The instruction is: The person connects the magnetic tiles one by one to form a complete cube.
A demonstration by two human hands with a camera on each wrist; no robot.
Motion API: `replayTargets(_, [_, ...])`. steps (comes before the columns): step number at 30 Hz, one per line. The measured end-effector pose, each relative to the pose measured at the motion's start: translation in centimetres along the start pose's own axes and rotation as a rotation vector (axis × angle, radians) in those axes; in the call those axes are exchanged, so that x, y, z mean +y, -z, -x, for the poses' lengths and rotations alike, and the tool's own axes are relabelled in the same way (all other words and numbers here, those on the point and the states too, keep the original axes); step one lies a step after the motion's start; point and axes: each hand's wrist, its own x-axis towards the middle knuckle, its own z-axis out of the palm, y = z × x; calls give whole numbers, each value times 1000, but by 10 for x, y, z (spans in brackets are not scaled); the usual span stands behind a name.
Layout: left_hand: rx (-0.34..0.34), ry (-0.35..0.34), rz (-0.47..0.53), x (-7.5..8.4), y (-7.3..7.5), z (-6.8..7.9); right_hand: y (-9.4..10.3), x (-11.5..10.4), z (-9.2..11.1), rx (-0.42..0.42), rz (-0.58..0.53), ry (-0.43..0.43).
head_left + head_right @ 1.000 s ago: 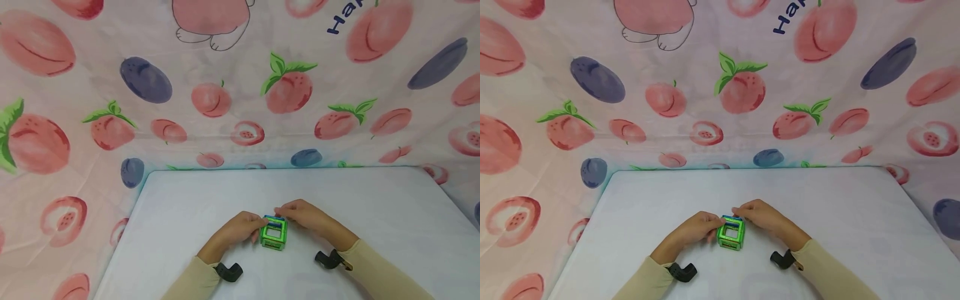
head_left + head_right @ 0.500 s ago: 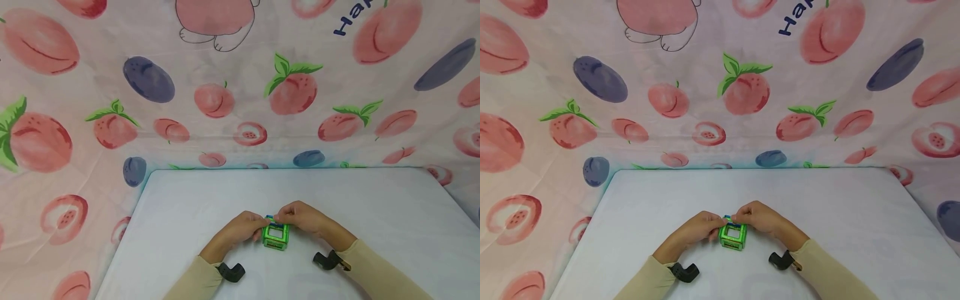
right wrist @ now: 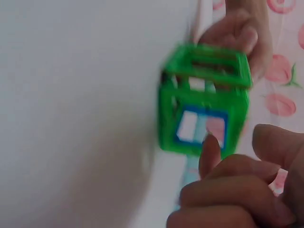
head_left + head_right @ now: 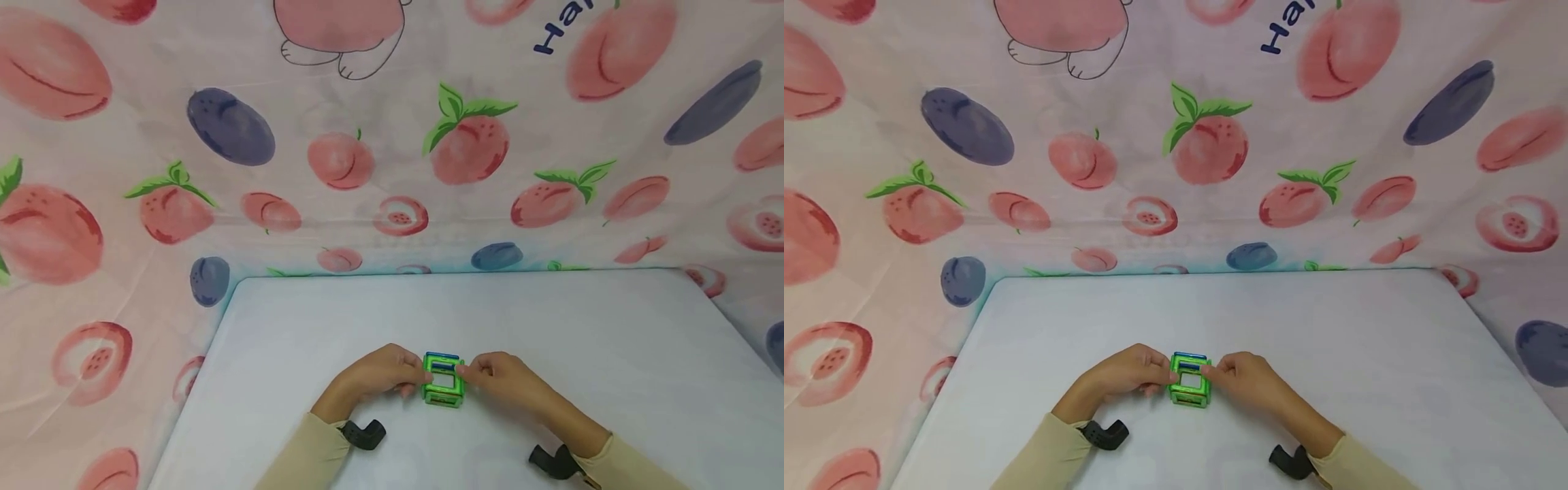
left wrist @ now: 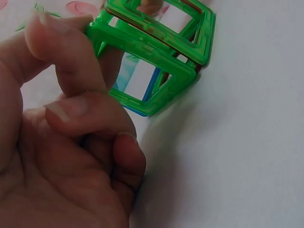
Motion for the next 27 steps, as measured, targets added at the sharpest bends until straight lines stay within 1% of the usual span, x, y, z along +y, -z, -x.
replayTargets(2, [-7, 4, -6, -2, 1, 1, -4, 6, 2, -68, -85, 22])
replayTargets(5, [-12, 8, 2, -2, 1, 1, -8, 13, 2, -146, -260, 41])
replayTargets(7, [-19, 7, 6, -2, 1, 1, -10, 16, 2, -184, -377, 41])
replayTargets(10, [-24, -1, 13, 0, 0, 2, -13, 19, 2, -239, -520, 22])
replayTargets(12, [-24, -8, 14, 0, -1, 1, -14, 19, 3, -266, -577, 20])
replayTargets(15, [-19, -11, 15, 1, 0, 2, -16, 20, 3, -290, -621, 23])
replayTargets(20, [-27, 9, 2, 0, 1, 4, -17, 22, 3, -300, -624, 32])
replayTargets(27, [-34, 3, -9, 2, 0, 5, -16, 22, 2, -259, -588, 34])
